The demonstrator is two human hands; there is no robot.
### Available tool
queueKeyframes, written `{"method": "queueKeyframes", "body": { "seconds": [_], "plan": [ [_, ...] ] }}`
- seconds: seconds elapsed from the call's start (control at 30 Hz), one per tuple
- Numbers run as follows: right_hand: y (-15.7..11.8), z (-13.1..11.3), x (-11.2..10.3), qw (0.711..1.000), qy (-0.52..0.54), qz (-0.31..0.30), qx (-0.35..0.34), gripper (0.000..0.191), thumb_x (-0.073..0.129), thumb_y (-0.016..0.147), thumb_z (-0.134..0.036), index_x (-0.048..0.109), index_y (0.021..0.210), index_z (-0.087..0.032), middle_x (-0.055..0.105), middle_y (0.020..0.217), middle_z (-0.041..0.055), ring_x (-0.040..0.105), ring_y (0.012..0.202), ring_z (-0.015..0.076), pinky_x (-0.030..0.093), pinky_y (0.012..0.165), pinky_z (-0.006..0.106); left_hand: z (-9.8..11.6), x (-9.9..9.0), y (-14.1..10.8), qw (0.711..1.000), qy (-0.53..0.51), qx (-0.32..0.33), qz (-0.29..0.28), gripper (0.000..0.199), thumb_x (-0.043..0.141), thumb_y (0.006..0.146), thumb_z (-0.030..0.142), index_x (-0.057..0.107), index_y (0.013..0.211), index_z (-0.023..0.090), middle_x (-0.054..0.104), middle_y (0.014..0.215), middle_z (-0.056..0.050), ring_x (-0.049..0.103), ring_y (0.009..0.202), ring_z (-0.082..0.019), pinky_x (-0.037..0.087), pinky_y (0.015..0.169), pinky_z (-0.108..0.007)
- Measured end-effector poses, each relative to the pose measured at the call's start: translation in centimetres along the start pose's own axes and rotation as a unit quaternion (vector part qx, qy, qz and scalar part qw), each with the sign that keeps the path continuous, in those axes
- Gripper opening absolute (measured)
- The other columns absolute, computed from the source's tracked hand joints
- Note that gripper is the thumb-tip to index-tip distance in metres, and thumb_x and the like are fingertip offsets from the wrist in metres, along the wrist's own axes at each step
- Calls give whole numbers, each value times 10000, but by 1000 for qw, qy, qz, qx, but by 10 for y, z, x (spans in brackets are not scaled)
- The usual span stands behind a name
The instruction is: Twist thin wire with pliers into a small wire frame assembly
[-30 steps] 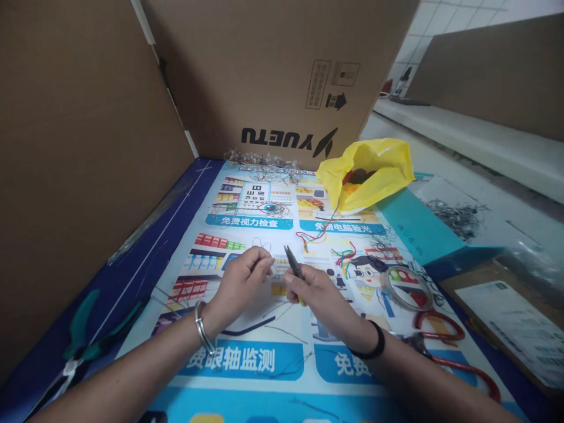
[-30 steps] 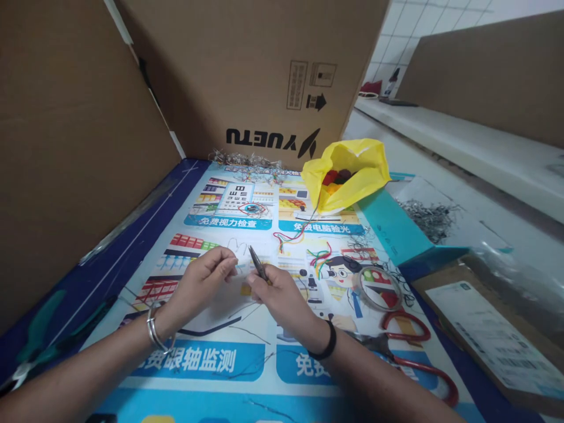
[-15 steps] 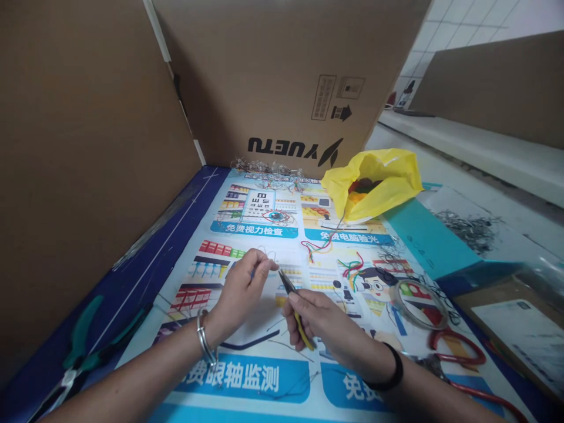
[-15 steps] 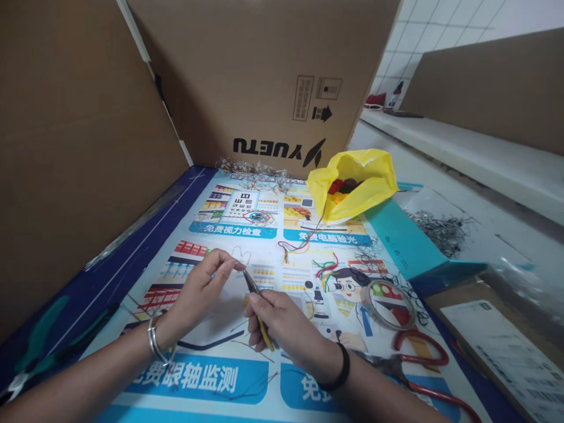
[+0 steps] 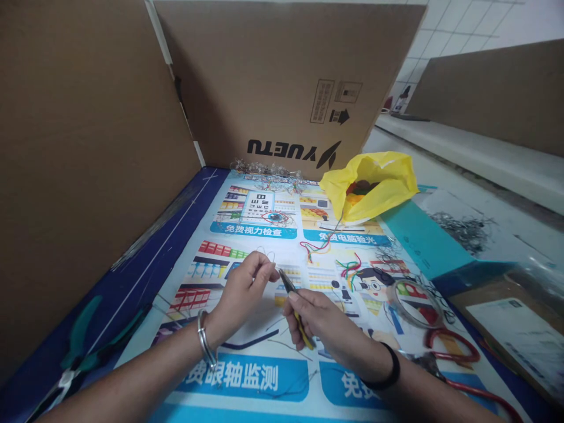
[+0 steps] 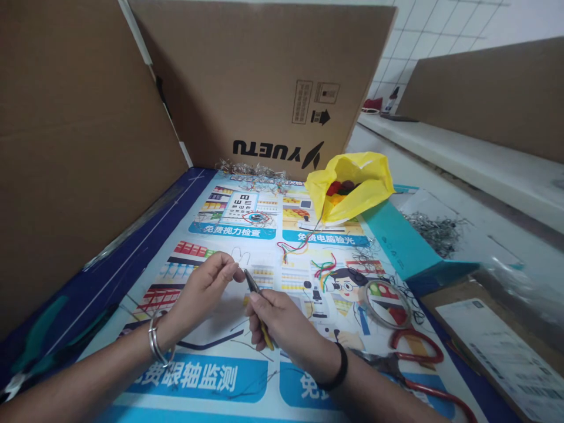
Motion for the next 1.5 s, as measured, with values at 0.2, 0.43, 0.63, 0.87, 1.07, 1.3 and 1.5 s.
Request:
{"method": "queueKeyframes", "body": {
  "seconds": [0.2, 0.43, 0.63, 0.87, 1.07, 1.3, 1.5],
  "plan": [
    [0, 1, -2, 999, -31, 10, -11, 373, 444, 838, -501, 514, 741, -148, 486, 502, -42, 460, 374, 67, 274, 336, 162, 1, 0, 0, 1000, 7, -12, -5, 187, 414, 890, 258, 508, 743, 189, 616, 721, 19, 573, 698, -133, 411, 662, -255],
    [2, 2, -3, 998, -52, 25, -19, 382, 432, 836, -519, 500, 732, -158, 448, 483, -59, 392, 345, 54, 267, 334, 172, 2, 1, 1, 1000, -11, -19, -16, 172, 435, 877, 265, 535, 763, 185, 619, 712, 14, 581, 693, -136, 430, 667, -257],
    [0, 2, -2, 998, -59, 25, -22, 391, 429, 831, -535, 503, 740, -162, 425, 458, -67, 360, 341, 54, 260, 340, 180, -4, 2, 1, 1000, -20, 16, -6, 142, 498, 841, 245, 633, 848, 201, 651, 787, -6, 591, 746, -151, 453, 708, -273],
    [-1, -2, 3, 998, -50, 29, -21, 404, 450, 806, -552, 499, 723, -159, 405, 446, -71, 337, 350, 52, 266, 345, 183, -5, -2, 4, 996, 12, 90, 25, 161, 516, 838, 256, 667, 804, 209, 665, 842, -32, 578, 862, -189, 441, 816, -342],
    [-1, -1, 1, 998, -49, 25, -21, 403, 447, 812, -547, 502, 724, -157, 406, 446, -67, 344, 353, 55, 259, 341, 181, -4, -1, 2, 1000, 1, 17, -6, 189, 485, 855, 254, 647, 786, 185, 665, 794, -16, 602, 765, -158, 453, 719, -280],
    [-1, 0, 0, 998, -51, 13, -22, 419, 437, 820, -553, 520, 735, -152, 429, 448, -59, 376, 350, 60, 269, 344, 182, -3, 1, 1, 995, 62, 71, 28, 159, 501, 831, 204, 636, 748, 185, 635, 731, -14, 573, 713, -155, 432, 679, -270],
    [-1, 2, 0, 1000, -20, 13, -2, 415, 471, 800, -559, 516, 721, -154, 437, 472, -58, 387, 352, 58, 290, 340, 176, -4, 2, 1, 993, 74, 89, 32, 149, 500, 833, 206, 628, 758, 188, 636, 739, -18, 569, 712, -157, 428, 675, -271]
  ]
}}
Point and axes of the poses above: each hand's wrist, its own y-axis towards the middle knuckle, its own x-axis out of the palm, z = x × y, the point moved 1 cm from there along y, towards the middle knuckle
